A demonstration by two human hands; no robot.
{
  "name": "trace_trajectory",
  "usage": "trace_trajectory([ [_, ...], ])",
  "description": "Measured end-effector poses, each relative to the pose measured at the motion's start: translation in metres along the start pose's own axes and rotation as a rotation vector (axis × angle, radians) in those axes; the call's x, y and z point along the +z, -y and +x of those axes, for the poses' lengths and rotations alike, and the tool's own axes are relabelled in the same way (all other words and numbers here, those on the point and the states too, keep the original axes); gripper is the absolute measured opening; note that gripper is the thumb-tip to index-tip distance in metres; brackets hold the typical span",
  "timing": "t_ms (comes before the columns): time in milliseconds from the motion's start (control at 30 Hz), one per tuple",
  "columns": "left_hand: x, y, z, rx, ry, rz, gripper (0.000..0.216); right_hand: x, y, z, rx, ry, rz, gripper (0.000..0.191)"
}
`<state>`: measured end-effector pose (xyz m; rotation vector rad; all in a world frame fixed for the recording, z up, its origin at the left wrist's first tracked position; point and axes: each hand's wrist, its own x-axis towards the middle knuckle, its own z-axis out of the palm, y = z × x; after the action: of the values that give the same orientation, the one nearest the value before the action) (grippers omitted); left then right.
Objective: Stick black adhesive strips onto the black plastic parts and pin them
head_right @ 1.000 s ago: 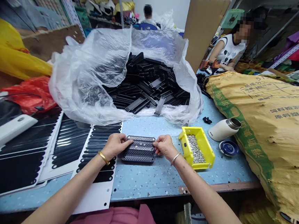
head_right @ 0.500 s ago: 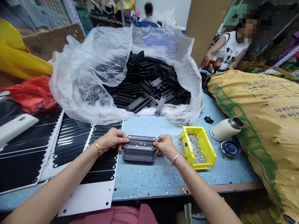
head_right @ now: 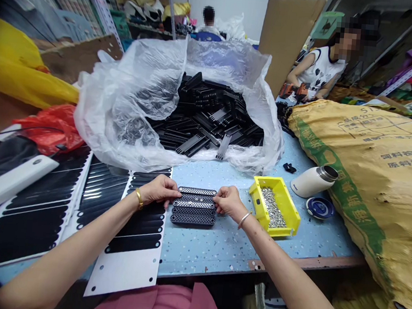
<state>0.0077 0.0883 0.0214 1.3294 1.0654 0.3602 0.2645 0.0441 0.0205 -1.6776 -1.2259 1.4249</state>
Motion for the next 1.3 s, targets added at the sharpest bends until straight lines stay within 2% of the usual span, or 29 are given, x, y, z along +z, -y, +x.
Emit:
trace_trajectory([
  [100, 0.004, 0.002, -0.002, 0.009, -0.017, 0.01, 0.029, 0.0, -0.001, -0.001, 0.0, 0.0, -0.004, 0.014],
  [267, 0.018, 0.008, -0.008, 0.006, -0.163, -0.016, 0.023, 0.001, -0.001, -0.002, 0.005, -0.008, -0.021, 0.012],
  [367, 0.018, 0.008, -0.012, 0.017, -0.163, 0.004, 0.024, 0.001, 0.0, -0.003, 0.013, -0.002, -0.05, 0.012],
  [467, 0.015, 0.004, -0.017, 0.084, -0.27, 0.191, 0.032, -0.002, 0.002, -0.004, 0.015, 0.001, -0.098, 0.015],
  [567, 0.021, 0.0, -0.022, 0.296, -0.436, 0.512, 0.021, -0.005, 0.005, -0.005, -0.014, -0.055, -0.159, 0.018],
  [667, 0.036, -0.006, -0.022, 0.425, -0.395, 0.721, 0.017, -0.001, 0.008, -0.008, -0.186, -0.163, -0.348, 0.011],
  [767, 0.05, -0.013, -0.017, 0.363, -0.33, 0.882, 0.023, 0.009, 0.012, -0.01, -0.362, -0.1, -0.583, 0.015],
  [867, 0.056, -0.021, -0.012, 0.31, -0.299, 1.014, 0.026, 0.021, 0.016, -0.01, -0.395, -0.003, -0.774, 0.018],
  [967, 0.058, -0.026, -0.008, 0.286, -0.259, 1.088, 0.027, 0.027, 0.018, -0.009, -0.384, 0.006, -0.938, 0.018],
  [1167, 0.06, -0.03, -0.001, 0.223, -0.218, 1.06, 0.026, 0.03, 0.017, -0.011, -0.439, 0.013, -0.971, 0.022],
  [1300, 0.055, -0.023, -0.011, 0.247, -0.272, 0.96, 0.025, 0.025, 0.014, -0.016, -0.472, -0.016, -0.927, 0.019],
])
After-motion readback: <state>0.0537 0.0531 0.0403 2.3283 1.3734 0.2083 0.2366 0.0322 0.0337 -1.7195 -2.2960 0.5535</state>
